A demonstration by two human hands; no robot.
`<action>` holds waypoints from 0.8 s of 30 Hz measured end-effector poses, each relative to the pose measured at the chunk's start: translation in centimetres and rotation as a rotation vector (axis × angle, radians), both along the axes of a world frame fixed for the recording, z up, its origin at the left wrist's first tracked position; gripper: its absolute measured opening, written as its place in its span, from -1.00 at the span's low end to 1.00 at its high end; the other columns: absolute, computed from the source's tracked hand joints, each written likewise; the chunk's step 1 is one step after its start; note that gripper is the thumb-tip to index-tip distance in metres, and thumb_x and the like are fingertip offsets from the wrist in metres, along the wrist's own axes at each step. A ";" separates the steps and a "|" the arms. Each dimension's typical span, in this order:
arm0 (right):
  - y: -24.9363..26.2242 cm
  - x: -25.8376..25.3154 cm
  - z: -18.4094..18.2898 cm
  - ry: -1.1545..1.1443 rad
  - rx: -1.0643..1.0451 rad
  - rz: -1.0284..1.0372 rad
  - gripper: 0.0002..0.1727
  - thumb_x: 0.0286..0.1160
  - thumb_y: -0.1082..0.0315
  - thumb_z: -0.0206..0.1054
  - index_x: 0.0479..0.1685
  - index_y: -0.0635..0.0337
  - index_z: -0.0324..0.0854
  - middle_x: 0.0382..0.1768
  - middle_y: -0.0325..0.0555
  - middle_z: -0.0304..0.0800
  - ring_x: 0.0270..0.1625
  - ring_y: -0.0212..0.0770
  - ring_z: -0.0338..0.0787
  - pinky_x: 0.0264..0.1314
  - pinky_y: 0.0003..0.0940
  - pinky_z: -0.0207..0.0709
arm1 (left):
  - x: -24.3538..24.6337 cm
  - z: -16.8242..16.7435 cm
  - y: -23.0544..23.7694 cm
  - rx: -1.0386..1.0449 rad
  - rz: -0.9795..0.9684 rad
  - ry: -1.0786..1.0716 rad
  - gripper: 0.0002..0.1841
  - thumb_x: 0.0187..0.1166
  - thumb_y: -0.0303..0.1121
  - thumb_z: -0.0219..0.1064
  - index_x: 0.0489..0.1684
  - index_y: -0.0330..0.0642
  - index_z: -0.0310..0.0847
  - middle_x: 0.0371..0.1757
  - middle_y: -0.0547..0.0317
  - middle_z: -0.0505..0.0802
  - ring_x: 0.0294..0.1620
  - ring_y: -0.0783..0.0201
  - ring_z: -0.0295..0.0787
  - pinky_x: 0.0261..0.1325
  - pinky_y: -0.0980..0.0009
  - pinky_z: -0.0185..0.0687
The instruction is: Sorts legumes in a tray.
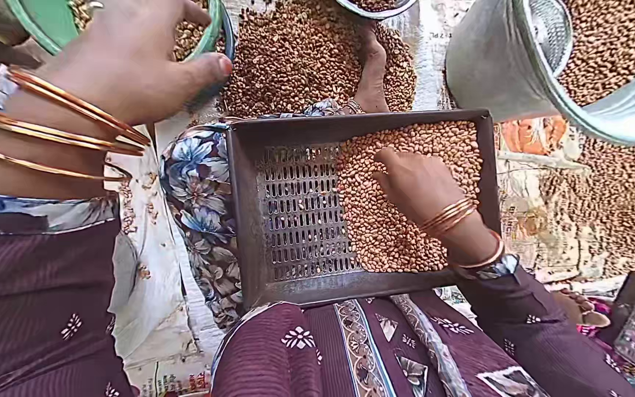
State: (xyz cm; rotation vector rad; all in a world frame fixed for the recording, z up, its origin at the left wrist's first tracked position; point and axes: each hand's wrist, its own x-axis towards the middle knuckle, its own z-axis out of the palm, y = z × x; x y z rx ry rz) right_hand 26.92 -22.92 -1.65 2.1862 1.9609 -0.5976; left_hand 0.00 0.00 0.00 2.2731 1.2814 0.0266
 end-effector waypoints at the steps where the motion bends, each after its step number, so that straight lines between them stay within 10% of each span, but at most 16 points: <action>1: 0.1 -1.6 -1.3 -0.025 -0.140 -0.006 -0.50 0.59 0.39 0.35 0.48 0.32 0.40 -0.08 0.34 0.73 -0.30 0.30 0.82 -0.38 0.19 0.64 | 0.6 -0.6 -1.2 -0.009 -0.056 -0.076 -0.34 0.68 0.15 0.13 0.58 -0.15 0.48 0.56 -0.41 0.51 0.62 -0.40 0.36 0.50 -0.46 0.20; 4: 0.2 -4.3 -4.2 0.253 -0.148 0.145 -0.10 0.46 0.49 0.42 0.87 -0.03 0.13 0.32 0.21 0.55 -0.37 0.01 0.79 -0.37 -0.07 0.71 | 2.0 -3.2 -4.4 0.017 -0.154 -0.301 -0.57 0.74 -0.06 0.18 0.36 -0.14 0.64 0.53 -0.16 0.59 0.52 0.03 0.58 0.50 0.08 0.55; 7: 0.4 -3.2 -3.9 0.374 0.145 0.233 -0.44 0.51 0.53 0.36 0.56 0.11 0.51 0.31 0.18 0.62 -0.32 -0.01 0.81 -0.40 -0.13 0.71 | 1.9 -4.8 -6.5 0.045 -0.209 -0.367 -0.69 0.74 -0.21 0.22 0.23 -0.16 0.72 0.22 -0.06 0.73 0.13 0.21 0.75 0.24 0.33 0.66; 11: -0.3 -1.6 -2.2 0.082 -0.089 0.116 -0.75 0.70 0.26 0.29 0.10 0.28 0.58 -0.29 0.15 0.76 -0.35 0.19 0.82 -0.37 0.12 0.65 | -0.4 -6.0 -7.2 0.088 -0.431 -0.365 -0.76 0.67 -0.42 0.21 0.10 -0.26 0.75 0.00 -0.13 0.83 0.04 -0.01 0.80 0.18 0.08 0.67; 14: -1.3 -3.9 -3.0 0.176 -0.566 0.243 -0.69 0.75 0.24 0.22 0.23 0.30 0.51 -0.13 0.18 0.77 -0.07 0.21 0.85 -0.05 0.14 0.68 | -1.7 -7.2 -7.7 0.080 -0.532 -0.332 -0.76 0.64 -0.44 0.19 0.04 -0.23 0.78 -0.04 -0.11 0.83 -0.05 -0.08 0.82 0.00 -0.06 0.69; 17: -2.3 -5.2 -4.8 0.639 -0.308 0.480 -0.73 0.65 0.28 0.31 0.14 0.27 0.67 -0.09 0.06 0.83 -0.13 0.01 0.86 -0.05 -0.02 0.72 | -1.6 -7.7 -8.3 0.118 -0.542 -0.316 -0.78 0.63 -0.44 0.20 -0.03 -0.23 0.79 -0.05 -0.16 0.84 0.00 -0.19 0.83 -0.01 -0.16 0.67; 20: -0.6 -5.4 -5.2 0.495 0.073 0.374 -0.85 0.57 0.38 0.37 -0.04 0.18 0.79 -0.18 0.00 0.78 -0.35 -0.07 0.82 -0.38 -0.14 0.70 | -1.0 -8.1 -8.9 0.114 -0.515 -0.280 -0.78 0.69 -0.36 0.21 -0.01 -0.22 0.78 -0.10 -0.13 0.83 -0.10 -0.18 0.83 -0.14 -0.15 0.67; 24: 2.6 -4.1 -7.5 0.300 0.212 0.293 -0.83 0.64 0.37 0.32 -0.08 0.23 0.81 -0.13 0.14 0.79 -0.26 0.08 0.85 -0.28 -0.04 0.72 | -0.2 -8.7 -9.6 0.169 -0.485 -0.209 -0.79 0.69 -0.35 0.23 -0.02 -0.22 0.77 -0.17 -0.13 0.83 -0.21 -0.21 0.84 -0.34 -0.13 0.63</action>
